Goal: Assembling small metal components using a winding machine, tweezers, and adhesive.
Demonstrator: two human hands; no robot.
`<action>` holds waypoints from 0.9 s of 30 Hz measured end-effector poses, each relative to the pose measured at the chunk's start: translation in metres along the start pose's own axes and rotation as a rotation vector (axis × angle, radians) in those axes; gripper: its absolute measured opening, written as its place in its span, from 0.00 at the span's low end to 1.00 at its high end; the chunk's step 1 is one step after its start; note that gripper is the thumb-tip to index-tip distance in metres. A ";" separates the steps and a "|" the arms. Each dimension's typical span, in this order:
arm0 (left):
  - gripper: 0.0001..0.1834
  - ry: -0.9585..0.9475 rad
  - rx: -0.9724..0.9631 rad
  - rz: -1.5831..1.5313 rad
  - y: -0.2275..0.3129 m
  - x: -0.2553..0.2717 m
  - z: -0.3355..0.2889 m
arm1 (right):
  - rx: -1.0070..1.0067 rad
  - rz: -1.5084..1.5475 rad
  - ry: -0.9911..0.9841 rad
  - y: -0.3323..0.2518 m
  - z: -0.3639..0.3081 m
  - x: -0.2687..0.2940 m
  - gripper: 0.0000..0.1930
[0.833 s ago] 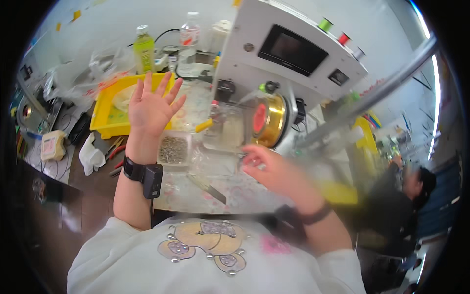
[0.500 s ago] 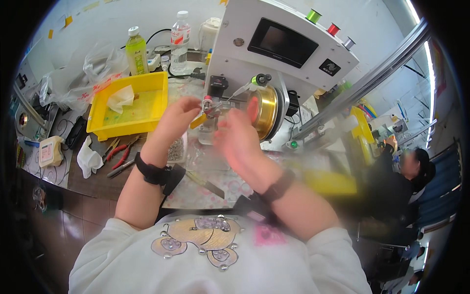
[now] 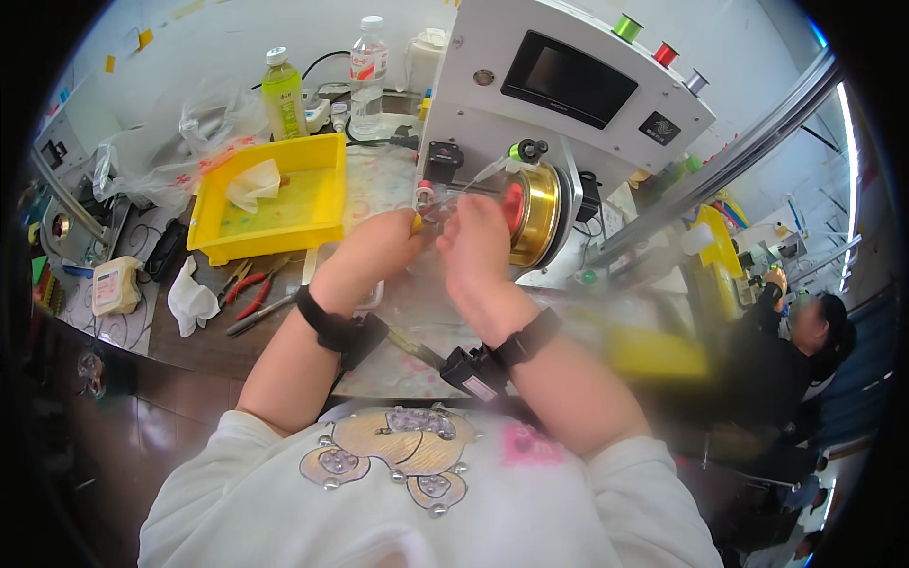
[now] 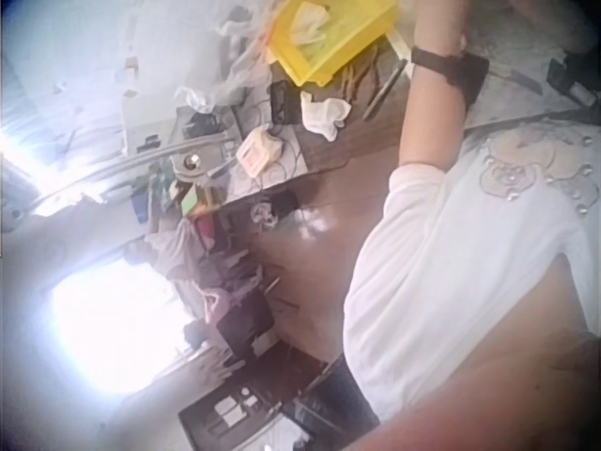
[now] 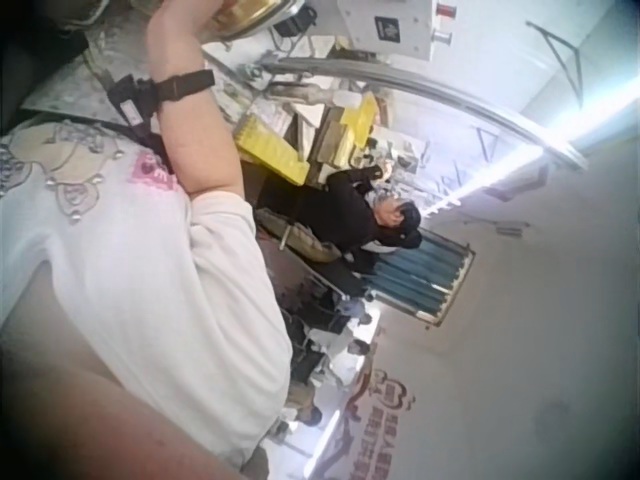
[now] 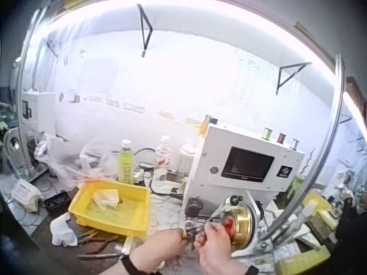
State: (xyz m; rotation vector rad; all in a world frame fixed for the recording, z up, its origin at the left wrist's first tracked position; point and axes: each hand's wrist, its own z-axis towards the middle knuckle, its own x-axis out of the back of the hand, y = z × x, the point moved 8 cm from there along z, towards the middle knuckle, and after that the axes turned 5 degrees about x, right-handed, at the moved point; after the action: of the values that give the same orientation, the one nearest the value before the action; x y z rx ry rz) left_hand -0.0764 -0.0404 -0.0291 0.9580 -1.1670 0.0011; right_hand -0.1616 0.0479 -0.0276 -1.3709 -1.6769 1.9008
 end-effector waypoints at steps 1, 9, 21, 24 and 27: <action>0.13 0.002 0.002 0.004 -0.001 -0.001 0.000 | 0.014 -0.004 0.030 -0.002 0.000 0.000 0.04; 0.14 -0.010 -0.034 0.373 0.012 0.023 -0.004 | 0.069 -0.071 0.012 -0.005 -0.002 -0.002 0.04; 0.06 0.332 -0.337 -0.351 0.052 0.053 0.000 | 0.068 -0.066 -0.018 -0.009 0.001 -0.001 0.04; 0.05 0.377 -0.365 -0.364 0.055 0.052 -0.002 | 0.075 -0.095 -0.032 -0.009 -0.001 -0.003 0.04; 0.03 0.497 -0.452 -0.327 0.061 0.056 -0.010 | 0.075 -0.106 -0.040 -0.009 -0.002 -0.004 0.04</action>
State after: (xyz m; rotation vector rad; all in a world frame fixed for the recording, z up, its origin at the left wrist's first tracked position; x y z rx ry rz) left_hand -0.0723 -0.0225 0.0521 0.6796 -0.5105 -0.2629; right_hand -0.1610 0.0489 -0.0174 -1.1994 -1.6443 1.9223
